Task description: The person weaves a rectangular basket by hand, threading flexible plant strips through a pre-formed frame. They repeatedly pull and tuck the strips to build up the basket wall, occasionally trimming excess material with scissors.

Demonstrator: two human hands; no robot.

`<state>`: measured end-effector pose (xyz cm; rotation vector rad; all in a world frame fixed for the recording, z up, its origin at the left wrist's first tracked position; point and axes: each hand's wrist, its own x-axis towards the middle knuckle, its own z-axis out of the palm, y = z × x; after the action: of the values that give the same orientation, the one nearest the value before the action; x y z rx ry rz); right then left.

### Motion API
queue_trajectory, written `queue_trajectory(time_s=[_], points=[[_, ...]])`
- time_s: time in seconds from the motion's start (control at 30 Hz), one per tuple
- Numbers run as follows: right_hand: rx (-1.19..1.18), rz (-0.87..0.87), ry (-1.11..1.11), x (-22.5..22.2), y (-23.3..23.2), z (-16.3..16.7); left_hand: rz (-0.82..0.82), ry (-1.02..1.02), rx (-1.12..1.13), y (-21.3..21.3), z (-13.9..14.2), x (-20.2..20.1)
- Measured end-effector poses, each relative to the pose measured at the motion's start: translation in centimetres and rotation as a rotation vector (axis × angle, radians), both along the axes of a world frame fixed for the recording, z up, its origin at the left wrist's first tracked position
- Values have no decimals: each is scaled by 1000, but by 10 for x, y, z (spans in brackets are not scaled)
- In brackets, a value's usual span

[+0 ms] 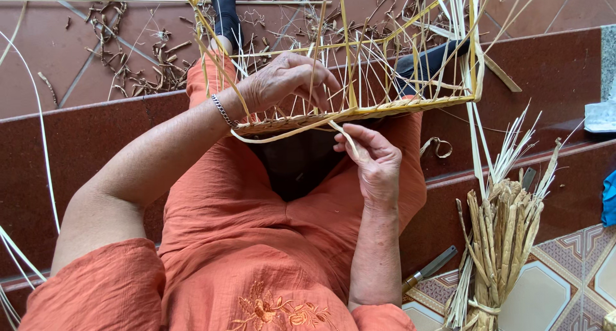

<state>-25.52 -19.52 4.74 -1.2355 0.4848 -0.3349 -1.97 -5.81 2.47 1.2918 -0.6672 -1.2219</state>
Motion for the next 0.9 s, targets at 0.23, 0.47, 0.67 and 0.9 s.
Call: queue_trajectory(time_s=[0.23, 0.47, 0.67, 0.9], points=[[-230, -34, 102, 28, 4, -9, 39, -336, -109, -13, 8, -9], [-257, -57, 122, 45, 10, -16, 37, -955, -391, -12, 18, -13], [-463, -172, 150, 30, 9, -27, -96, -658, 117, -25, 4, -3], [-359, -221, 108, 22, 18, -63, -87, -655, -58, -32, -24, 1]])
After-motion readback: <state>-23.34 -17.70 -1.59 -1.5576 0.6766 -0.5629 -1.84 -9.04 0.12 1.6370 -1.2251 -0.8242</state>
